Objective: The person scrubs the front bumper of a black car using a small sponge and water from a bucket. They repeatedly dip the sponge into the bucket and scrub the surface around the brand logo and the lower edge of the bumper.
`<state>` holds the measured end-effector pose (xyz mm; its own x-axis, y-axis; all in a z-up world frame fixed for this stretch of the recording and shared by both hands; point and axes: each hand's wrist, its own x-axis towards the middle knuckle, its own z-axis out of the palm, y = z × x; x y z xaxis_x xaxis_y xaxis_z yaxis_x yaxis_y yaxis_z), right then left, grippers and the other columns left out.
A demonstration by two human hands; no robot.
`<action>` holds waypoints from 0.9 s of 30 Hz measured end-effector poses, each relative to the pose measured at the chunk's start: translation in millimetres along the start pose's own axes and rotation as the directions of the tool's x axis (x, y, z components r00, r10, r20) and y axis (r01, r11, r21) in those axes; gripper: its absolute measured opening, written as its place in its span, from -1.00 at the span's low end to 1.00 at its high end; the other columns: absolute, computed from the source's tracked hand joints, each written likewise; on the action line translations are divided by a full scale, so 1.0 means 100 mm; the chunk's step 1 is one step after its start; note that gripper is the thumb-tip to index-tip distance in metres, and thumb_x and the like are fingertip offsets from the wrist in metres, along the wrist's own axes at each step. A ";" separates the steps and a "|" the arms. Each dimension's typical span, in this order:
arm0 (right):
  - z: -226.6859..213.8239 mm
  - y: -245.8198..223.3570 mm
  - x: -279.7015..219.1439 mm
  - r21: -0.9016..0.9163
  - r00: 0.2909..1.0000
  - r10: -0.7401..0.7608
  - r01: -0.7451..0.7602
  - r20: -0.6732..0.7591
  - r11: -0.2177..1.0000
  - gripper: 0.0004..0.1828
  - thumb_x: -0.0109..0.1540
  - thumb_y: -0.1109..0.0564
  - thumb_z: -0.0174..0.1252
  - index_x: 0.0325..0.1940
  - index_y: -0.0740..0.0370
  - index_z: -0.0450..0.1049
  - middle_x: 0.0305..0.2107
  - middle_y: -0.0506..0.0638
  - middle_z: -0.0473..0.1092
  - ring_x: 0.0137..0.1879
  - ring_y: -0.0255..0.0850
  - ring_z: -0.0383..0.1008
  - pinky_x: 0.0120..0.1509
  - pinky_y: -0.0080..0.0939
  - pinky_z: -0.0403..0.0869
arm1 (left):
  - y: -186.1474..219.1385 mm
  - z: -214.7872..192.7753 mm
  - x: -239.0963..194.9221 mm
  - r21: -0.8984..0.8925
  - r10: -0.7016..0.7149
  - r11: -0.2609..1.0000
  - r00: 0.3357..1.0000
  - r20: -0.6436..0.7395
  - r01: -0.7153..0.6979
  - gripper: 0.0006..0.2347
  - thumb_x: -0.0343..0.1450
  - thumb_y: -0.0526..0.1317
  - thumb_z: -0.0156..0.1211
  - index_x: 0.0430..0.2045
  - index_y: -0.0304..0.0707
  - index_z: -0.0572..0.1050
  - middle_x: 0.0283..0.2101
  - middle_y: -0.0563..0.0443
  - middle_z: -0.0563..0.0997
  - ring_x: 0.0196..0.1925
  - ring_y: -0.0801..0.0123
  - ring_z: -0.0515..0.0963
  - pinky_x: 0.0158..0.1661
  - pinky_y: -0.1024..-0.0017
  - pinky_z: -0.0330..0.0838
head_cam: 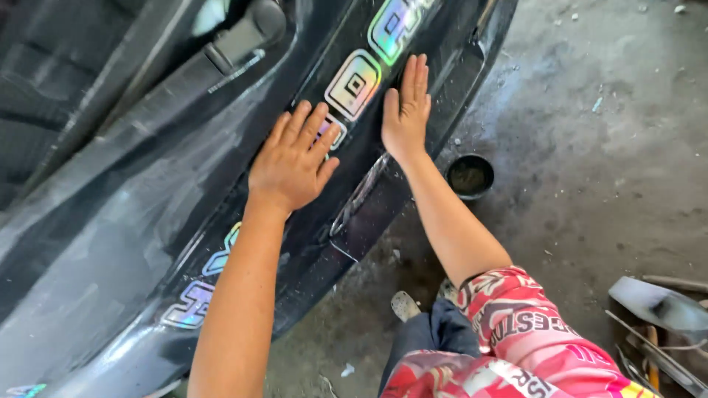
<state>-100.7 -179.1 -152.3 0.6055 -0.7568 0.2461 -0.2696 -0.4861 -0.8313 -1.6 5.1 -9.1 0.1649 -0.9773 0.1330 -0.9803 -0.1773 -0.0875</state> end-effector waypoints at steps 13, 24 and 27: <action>-0.07 -0.12 0.15 0.032 0.998 0.002 0.000 -0.061 0.999 -0.36 0.50 0.16 -0.17 0.68 0.20 -0.09 0.63 0.24 -0.19 0.75 0.18 -0.23 0.73 0.29 -0.17 | -0.01 -0.01 -0.01 -0.020 -0.007 1.000 0.999 -0.031 0.006 -0.57 0.52 0.02 0.13 0.26 -0.11 0.47 0.48 -0.15 0.27 0.52 -0.04 0.18 0.43 0.02 0.05; 0.09 0.03 -0.01 -0.020 0.997 -0.032 0.031 -0.076 0.999 -0.35 0.49 0.09 -0.16 0.65 0.24 -0.09 0.60 0.24 -0.17 0.72 0.12 -0.21 0.71 0.14 -0.11 | -0.01 0.02 0.01 -0.056 -0.004 0.998 0.999 -0.034 0.002 -0.55 0.48 0.03 0.10 0.25 -0.14 0.45 0.46 -0.19 0.24 0.51 -0.07 0.13 0.42 0.00 0.02; 0.01 -0.08 0.02 0.067 0.994 -0.025 0.033 -0.105 0.997 -0.35 0.50 0.12 -0.14 0.65 0.28 -0.13 0.59 0.27 -0.18 0.71 0.10 -0.21 0.70 0.02 -0.07 | -0.05 0.05 0.04 -0.076 0.000 0.997 0.998 -0.067 -0.005 -0.55 0.47 0.03 0.10 0.23 -0.13 0.45 0.45 -0.19 0.25 0.50 -0.08 0.14 0.41 0.01 0.01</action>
<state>-96.1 -176.2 -145.7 0.5300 -0.7859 0.3183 -0.1987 -0.4801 -0.8544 4.4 1.8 -13.3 0.1575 -0.9672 0.1991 -0.9865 -0.1633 -0.0128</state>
